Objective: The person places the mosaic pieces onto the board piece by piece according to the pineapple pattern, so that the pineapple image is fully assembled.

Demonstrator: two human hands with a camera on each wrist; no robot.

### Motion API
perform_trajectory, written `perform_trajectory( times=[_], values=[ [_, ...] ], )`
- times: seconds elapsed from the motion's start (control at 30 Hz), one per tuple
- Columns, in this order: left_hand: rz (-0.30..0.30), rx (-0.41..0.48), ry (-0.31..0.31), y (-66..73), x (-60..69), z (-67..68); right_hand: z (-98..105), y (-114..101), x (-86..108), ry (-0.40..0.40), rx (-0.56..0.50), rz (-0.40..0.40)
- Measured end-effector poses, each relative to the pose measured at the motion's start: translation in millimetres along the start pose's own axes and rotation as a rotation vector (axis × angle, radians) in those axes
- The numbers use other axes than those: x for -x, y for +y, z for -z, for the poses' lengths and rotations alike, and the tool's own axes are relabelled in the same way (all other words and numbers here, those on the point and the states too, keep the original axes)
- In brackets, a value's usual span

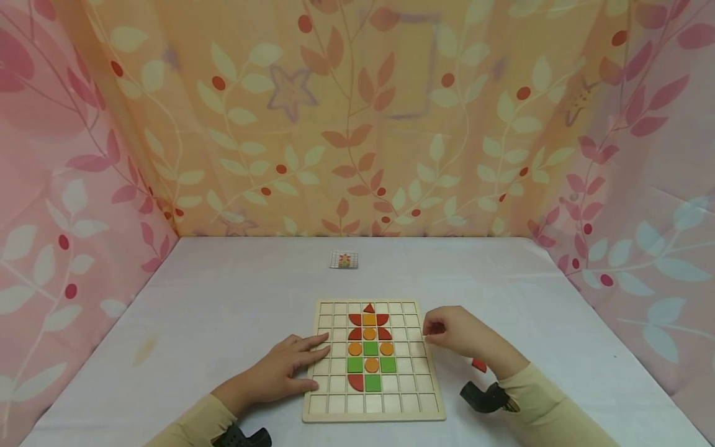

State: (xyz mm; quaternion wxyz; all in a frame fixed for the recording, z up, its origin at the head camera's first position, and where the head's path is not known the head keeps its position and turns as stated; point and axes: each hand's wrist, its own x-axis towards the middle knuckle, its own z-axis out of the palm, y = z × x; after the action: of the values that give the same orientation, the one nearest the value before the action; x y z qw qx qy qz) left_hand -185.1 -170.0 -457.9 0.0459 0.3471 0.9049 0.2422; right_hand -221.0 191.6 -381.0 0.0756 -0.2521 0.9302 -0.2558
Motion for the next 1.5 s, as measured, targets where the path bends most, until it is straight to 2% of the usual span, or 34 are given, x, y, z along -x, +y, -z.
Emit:
perform_trajectory(
  times=[0.2, 0.37, 0.6, 0.73, 0.87, 1.1, 1.5],
  values=[
    [0.002, 0.005, -0.002, -0.2, -0.4, -0.4, 17.6, 21.9, 13.6, 0.051, 0.038, -0.1],
    [0.011, 0.005, -0.005, 0.0, -0.2, -0.7, 25.2, 35.1, 25.9, 0.034, 0.053, -0.177],
    [0.025, 0.008, -0.013, -0.1, -0.7, -1.4, 20.7, 54.0, 39.8, -0.036, 0.028, -0.292],
    [0.025, 0.007, -0.014, 0.1, -0.8, -1.2, 13.9, 61.5, 43.1, -0.033, 0.013, -0.326],
    [0.024, 0.003, -0.014, 0.4, -0.9, -0.9, 9.2, 64.7, 45.8, -0.016, 0.004, -0.323],
    [0.019, -0.006, -0.012, -0.1, -0.8, -1.2, 7.7, 65.1, 49.0, -0.06, -0.042, -0.27],
    [0.016, 0.001, -0.009, -1.6, -0.6, -2.1, 8.8, 54.1, 44.1, -0.093, -0.021, -0.256]
  ],
)
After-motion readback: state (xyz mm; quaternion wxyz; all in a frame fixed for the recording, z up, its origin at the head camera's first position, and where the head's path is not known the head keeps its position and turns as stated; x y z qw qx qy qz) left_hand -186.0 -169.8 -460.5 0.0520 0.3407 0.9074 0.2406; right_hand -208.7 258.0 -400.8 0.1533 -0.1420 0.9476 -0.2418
